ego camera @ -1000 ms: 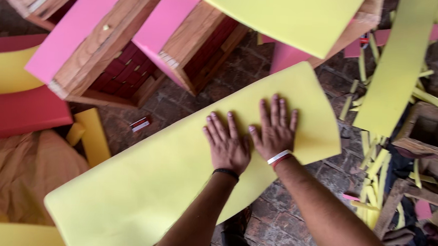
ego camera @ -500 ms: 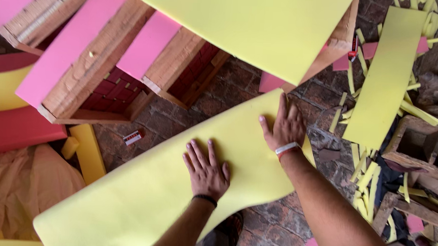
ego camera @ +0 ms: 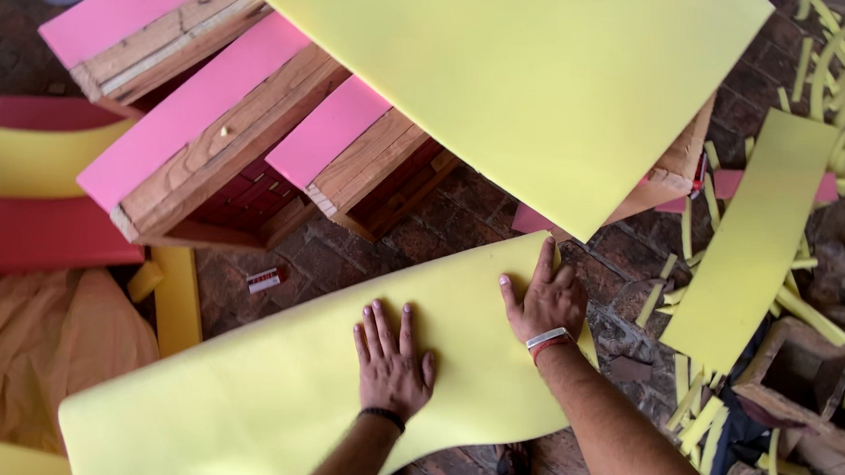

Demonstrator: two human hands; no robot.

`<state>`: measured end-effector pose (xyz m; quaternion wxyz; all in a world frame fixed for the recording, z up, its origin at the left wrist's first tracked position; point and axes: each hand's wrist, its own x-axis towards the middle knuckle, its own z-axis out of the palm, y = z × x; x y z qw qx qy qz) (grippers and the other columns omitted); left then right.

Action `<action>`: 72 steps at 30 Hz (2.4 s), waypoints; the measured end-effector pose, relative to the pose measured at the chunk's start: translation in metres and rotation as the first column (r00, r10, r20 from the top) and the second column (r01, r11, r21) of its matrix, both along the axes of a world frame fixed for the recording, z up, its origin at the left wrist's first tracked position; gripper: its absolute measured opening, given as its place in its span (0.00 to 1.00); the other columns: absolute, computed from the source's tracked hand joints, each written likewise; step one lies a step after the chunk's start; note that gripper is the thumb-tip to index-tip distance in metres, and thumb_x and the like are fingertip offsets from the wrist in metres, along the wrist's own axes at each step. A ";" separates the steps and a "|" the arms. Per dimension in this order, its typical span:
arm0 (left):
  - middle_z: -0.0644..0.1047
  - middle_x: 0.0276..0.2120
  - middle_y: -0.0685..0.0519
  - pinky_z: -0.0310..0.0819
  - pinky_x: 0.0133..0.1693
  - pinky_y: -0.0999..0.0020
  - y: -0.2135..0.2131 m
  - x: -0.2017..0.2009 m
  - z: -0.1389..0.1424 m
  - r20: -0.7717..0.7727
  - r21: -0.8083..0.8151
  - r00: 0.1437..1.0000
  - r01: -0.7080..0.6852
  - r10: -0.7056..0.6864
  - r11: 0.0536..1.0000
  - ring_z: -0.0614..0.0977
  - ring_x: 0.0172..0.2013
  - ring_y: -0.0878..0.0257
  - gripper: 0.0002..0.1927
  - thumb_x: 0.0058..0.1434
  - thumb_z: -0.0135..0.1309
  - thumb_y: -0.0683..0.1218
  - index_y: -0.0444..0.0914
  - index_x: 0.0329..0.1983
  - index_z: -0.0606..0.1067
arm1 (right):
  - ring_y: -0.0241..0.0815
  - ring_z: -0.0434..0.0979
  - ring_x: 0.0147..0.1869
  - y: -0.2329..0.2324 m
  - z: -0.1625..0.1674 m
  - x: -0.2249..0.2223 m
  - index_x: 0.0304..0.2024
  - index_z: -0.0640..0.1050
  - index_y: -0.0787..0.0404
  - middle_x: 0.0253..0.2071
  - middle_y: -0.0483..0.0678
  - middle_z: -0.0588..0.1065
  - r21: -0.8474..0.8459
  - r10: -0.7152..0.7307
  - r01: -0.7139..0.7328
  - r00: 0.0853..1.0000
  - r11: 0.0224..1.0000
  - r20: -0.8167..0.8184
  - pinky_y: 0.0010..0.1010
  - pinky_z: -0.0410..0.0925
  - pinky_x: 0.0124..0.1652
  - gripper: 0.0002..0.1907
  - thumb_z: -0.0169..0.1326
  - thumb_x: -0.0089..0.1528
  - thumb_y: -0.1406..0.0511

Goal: The person applies glue to pink foam sheets and wooden frames, then presses yellow foam sheets onto them. They trim excess foam with a knife and repeat the process on additional pieces.

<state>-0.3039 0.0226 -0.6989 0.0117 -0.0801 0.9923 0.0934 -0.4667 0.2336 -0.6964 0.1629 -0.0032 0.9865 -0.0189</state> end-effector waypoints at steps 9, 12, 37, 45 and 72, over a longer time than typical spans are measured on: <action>0.43 0.74 0.30 0.32 0.70 0.43 -0.007 -0.006 0.009 0.067 0.012 0.996 -0.061 0.060 0.998 0.43 0.74 0.37 0.42 0.64 0.36 0.63 0.41 0.78 0.48 | 0.56 0.37 0.81 -0.013 -0.004 0.001 0.77 0.42 0.60 0.79 0.61 0.40 0.199 0.563 -0.530 0.805 0.824 -0.186 0.58 0.33 0.71 0.43 0.28 0.70 0.41; 0.42 0.75 0.31 0.32 0.71 0.45 -0.013 -0.003 0.002 0.103 0.031 0.991 -0.084 0.081 0.996 0.43 0.74 0.39 0.41 0.64 0.36 0.64 0.43 0.78 0.48 | 0.52 0.35 0.83 -0.018 -0.005 0.004 0.77 0.44 0.62 0.80 0.57 0.39 0.036 0.591 -0.598 0.780 0.801 -0.206 0.55 0.31 0.73 0.43 0.30 0.68 0.44; 0.42 0.79 0.47 0.25 0.71 0.37 -0.028 0.008 0.028 0.266 0.147 0.930 -0.300 0.254 0.943 0.41 0.77 0.48 0.40 0.64 0.34 0.71 0.58 0.79 0.48 | 0.56 0.33 0.83 0.004 0.005 -0.035 0.77 0.41 0.62 0.79 0.61 0.38 -0.094 0.636 -0.655 0.753 0.750 -0.171 0.59 0.30 0.73 0.63 0.27 0.55 0.26; 0.40 0.78 0.45 0.25 0.69 0.34 -0.091 0.067 0.005 0.120 -0.146 0.821 -0.542 0.558 0.828 0.39 0.76 0.44 0.42 0.66 0.30 0.70 0.50 0.80 0.43 | 0.63 0.26 0.82 -0.047 0.025 0.008 0.77 0.39 0.65 0.79 0.64 0.33 -0.079 0.526 -0.546 0.830 0.834 -0.186 0.57 0.23 0.72 0.65 0.18 0.56 0.24; 0.40 0.78 0.42 0.31 0.68 0.29 -0.327 0.231 -0.010 0.076 -0.001 0.486 -0.873 0.871 0.488 0.40 0.76 0.41 0.45 0.64 0.35 0.73 0.52 0.80 0.47 | 0.63 0.25 0.83 -0.228 -0.014 0.149 0.77 0.41 0.66 0.80 0.63 0.33 -0.219 0.526 -0.566 0.823 0.795 -0.214 0.57 0.25 0.73 0.61 0.24 0.58 0.28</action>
